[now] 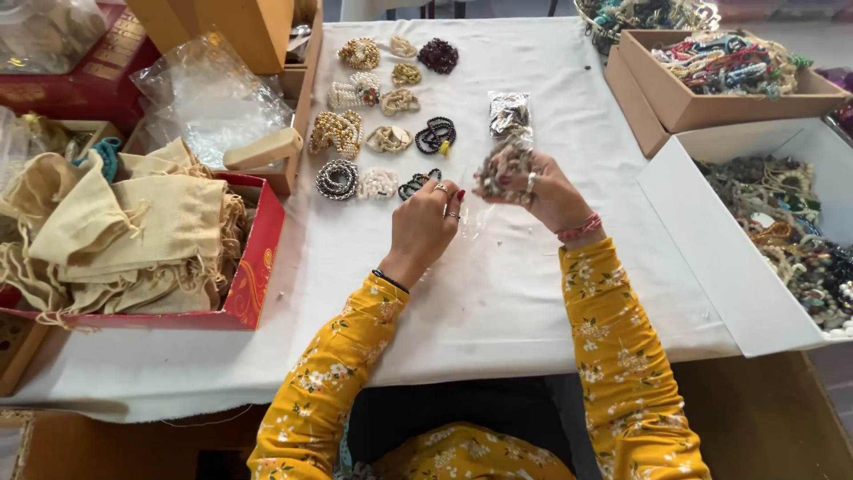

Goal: Picking up jewelry items from a table and putting them into small plastic bags.

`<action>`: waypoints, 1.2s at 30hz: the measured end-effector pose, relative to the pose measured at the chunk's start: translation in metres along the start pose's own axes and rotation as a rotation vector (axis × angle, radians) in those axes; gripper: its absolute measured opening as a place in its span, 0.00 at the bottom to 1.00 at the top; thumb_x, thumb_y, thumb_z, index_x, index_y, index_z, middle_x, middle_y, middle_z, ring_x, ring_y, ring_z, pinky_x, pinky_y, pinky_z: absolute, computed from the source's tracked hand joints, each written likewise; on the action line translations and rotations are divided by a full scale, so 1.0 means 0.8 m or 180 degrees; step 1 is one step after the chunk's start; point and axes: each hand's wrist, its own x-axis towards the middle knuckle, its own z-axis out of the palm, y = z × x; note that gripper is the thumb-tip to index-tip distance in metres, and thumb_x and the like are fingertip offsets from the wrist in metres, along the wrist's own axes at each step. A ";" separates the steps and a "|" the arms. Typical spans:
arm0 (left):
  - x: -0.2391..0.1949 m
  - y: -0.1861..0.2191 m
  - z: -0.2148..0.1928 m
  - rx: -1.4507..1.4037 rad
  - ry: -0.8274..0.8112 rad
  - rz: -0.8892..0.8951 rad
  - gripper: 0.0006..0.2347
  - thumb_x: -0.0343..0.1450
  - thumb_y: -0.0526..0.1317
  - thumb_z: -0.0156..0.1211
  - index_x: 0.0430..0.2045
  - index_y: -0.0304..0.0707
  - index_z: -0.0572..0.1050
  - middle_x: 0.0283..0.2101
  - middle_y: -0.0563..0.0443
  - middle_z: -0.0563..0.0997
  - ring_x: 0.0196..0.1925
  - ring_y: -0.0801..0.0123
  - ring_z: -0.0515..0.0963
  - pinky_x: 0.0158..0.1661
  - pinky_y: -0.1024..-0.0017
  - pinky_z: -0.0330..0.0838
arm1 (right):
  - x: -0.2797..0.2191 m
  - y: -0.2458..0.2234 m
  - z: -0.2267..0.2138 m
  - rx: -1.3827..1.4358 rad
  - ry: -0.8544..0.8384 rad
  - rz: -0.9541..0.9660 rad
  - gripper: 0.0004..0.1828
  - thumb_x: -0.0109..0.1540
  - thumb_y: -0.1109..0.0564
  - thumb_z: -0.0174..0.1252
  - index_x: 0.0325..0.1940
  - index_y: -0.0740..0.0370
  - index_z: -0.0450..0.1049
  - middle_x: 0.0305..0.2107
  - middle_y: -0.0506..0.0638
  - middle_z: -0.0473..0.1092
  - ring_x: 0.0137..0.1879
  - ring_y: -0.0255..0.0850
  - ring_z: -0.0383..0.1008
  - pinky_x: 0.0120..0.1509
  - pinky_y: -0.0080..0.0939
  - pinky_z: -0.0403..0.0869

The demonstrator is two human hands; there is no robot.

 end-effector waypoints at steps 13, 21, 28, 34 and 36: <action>0.007 -0.010 0.004 -0.0109 0.0189 -0.0450 0.07 0.73 0.44 0.58 0.33 0.41 0.76 0.38 0.49 0.81 0.35 0.54 0.83 0.36 0.58 0.76 | -0.004 -0.006 0.006 -0.1491 -0.0168 0.0821 0.19 0.61 0.60 0.63 0.55 0.70 0.75 0.43 0.51 0.78 0.46 0.36 0.78 0.50 0.38 0.80; 0.002 -0.008 0.007 -0.0228 -0.0030 -0.0054 0.18 0.65 0.49 0.70 0.36 0.35 0.70 0.39 0.42 0.76 0.34 0.48 0.81 0.35 0.55 0.75 | 0.004 0.027 -0.017 -0.1178 0.0070 0.0849 0.19 0.63 0.59 0.57 0.58 0.69 0.71 0.44 0.54 0.76 0.48 0.39 0.79 0.53 0.39 0.79; -0.001 0.002 0.010 -0.0372 -0.0144 0.0104 0.31 0.63 0.59 0.72 0.40 0.29 0.64 0.43 0.38 0.71 0.34 0.48 0.81 0.35 0.55 0.77 | 0.006 0.011 0.018 -0.0072 -0.0110 0.0787 0.21 0.65 0.60 0.50 0.59 0.75 0.68 0.47 0.61 0.76 0.53 0.47 0.80 0.60 0.45 0.77; -0.002 -0.034 0.046 -0.0982 -0.0034 0.0332 0.34 0.61 0.49 0.78 0.46 0.24 0.59 0.42 0.42 0.71 0.41 0.55 0.80 0.41 0.62 0.77 | 0.008 0.026 -0.006 0.0103 0.0157 0.0738 0.25 0.63 0.61 0.46 0.63 0.77 0.66 0.47 0.64 0.76 0.51 0.50 0.80 0.60 0.48 0.78; -0.001 -0.027 0.038 -0.1041 -0.0350 0.0064 0.28 0.60 0.41 0.78 0.44 0.25 0.64 0.45 0.41 0.70 0.36 0.60 0.79 0.38 0.64 0.76 | 0.010 0.035 -0.015 0.0039 0.0426 0.0741 0.22 0.66 0.60 0.46 0.61 0.78 0.66 0.47 0.64 0.75 0.52 0.50 0.79 0.60 0.49 0.79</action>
